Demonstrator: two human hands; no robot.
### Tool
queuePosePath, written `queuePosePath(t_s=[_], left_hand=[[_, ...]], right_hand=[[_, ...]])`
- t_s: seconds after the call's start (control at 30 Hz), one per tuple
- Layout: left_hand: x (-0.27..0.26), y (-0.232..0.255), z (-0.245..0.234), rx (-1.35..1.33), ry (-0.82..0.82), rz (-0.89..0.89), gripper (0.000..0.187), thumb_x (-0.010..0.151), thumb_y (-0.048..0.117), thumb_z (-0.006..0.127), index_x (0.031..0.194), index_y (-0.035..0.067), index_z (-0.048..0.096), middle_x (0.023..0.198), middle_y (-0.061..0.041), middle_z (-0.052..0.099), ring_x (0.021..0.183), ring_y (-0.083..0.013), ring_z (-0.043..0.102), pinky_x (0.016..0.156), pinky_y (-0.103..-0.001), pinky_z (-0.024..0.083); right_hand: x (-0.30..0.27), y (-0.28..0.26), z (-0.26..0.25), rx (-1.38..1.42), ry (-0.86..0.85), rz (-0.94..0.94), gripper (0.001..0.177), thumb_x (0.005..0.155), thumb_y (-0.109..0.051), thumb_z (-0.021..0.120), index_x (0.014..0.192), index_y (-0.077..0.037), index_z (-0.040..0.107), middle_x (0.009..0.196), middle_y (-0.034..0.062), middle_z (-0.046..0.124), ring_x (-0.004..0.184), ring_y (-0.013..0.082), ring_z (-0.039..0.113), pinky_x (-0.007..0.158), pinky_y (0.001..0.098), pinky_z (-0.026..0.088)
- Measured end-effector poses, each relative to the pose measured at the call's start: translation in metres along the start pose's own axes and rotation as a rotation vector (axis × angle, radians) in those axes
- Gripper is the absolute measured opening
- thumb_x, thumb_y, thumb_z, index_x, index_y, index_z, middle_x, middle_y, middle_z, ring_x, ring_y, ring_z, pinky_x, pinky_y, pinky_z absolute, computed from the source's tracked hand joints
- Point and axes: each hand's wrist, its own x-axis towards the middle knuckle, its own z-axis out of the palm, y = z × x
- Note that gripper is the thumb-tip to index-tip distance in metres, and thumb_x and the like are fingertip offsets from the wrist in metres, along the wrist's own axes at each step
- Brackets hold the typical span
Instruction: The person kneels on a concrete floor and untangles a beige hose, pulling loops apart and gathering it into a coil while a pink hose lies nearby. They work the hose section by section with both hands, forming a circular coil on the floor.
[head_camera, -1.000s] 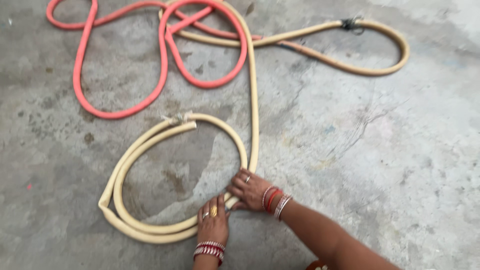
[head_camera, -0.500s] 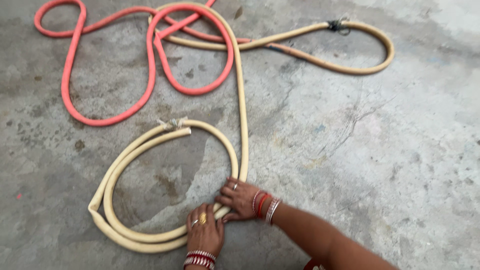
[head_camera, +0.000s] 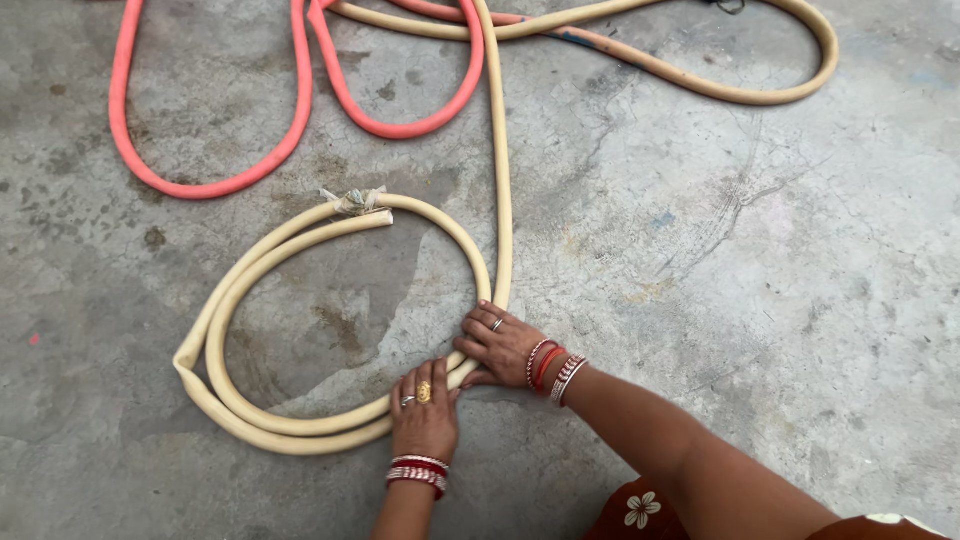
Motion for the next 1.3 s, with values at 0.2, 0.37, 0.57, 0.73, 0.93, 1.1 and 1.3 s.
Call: queuePosePath(t_s=[0.2, 0.37, 0.57, 0.73, 0.93, 1.1, 1.3], left_hand=[[-0.011, -0.040, -0.013, -0.019, -0.002, 0.135, 0.052, 0.092, 0.032, 0.059, 0.138, 0.010, 0.050, 0.134, -0.007, 0.056, 0.129, -0.0258, 0.050, 0.114, -0.050, 0.032], [-0.013, -0.038, -0.021, -0.008, 0.031, 0.104, 0.050, 0.094, 0.035, 0.057, 0.137, 0.010, 0.051, 0.132, -0.009, 0.058, 0.128, -0.0278, 0.050, 0.115, -0.050, 0.032], [-0.010, -0.017, -0.015, 0.047, 0.058, 0.011, 0.051, 0.096, 0.038, 0.053, 0.139, 0.009, 0.051, 0.132, -0.009, 0.058, 0.128, -0.0281, 0.050, 0.118, -0.057, 0.026], [-0.013, -0.020, -0.014, 0.040, -0.002, 0.010, 0.051, 0.098, 0.039, 0.052, 0.138, 0.008, 0.051, 0.133, -0.010, 0.057, 0.129, -0.0287, 0.049, 0.120, -0.055, 0.023], [-0.013, -0.022, -0.016, 0.039, -0.019, 0.023, 0.053, 0.099, 0.040, 0.051, 0.140, 0.008, 0.050, 0.135, -0.010, 0.057, 0.128, -0.0284, 0.049, 0.119, -0.055, 0.024], [-0.010, -0.022, -0.021, 0.066, 0.023, 0.015, 0.055, 0.097, 0.040, 0.052, 0.141, 0.008, 0.050, 0.135, -0.011, 0.057, 0.129, -0.0295, 0.048, 0.119, -0.056, 0.025], [-0.004, -0.016, -0.024, 0.077, 0.023, 0.007, 0.055, 0.097, 0.039, 0.054, 0.140, 0.006, 0.052, 0.135, -0.011, 0.056, 0.130, -0.0305, 0.048, 0.119, -0.055, 0.026]], right_hand=[[0.005, -0.041, 0.021, 0.028, 0.029, 0.152, 0.073, 0.090, -0.068, 0.053, 0.135, -0.010, 0.059, 0.132, 0.0161, 0.057, 0.138, 0.0321, 0.045, 0.125, 0.0510, 0.020], [0.006, -0.051, 0.024, 0.053, 0.044, 0.190, 0.072, 0.091, -0.065, 0.055, 0.137, -0.011, 0.057, 0.135, 0.0143, 0.057, 0.139, 0.0303, 0.045, 0.127, 0.0500, 0.018], [0.006, -0.046, 0.017, 0.100, 0.032, 0.143, 0.070, 0.093, -0.063, 0.056, 0.139, -0.010, 0.056, 0.137, 0.0143, 0.056, 0.140, 0.0305, 0.044, 0.126, 0.0513, 0.018], [0.008, -0.004, -0.007, 0.066, -0.082, -0.101, 0.074, 0.096, -0.066, 0.052, 0.147, -0.012, 0.051, 0.148, 0.0138, 0.051, 0.144, 0.0290, 0.039, 0.127, 0.0501, 0.020], [0.013, 0.029, -0.023, -0.077, -0.184, -0.067, 0.078, 0.093, -0.072, 0.043, 0.145, -0.014, 0.049, 0.149, 0.0135, 0.047, 0.148, 0.0291, 0.030, 0.125, 0.0483, 0.016], [0.003, 0.015, -0.012, -0.053, -0.089, 0.043, 0.074, 0.094, -0.069, 0.047, 0.140, -0.011, 0.053, 0.147, 0.0141, 0.049, 0.148, 0.0292, 0.032, 0.125, 0.0486, 0.018], [-0.003, -0.010, 0.004, -0.002, 0.061, 0.194, 0.069, 0.091, -0.063, 0.056, 0.135, -0.009, 0.057, 0.141, 0.0137, 0.053, 0.145, 0.0292, 0.038, 0.124, 0.0489, 0.022]])
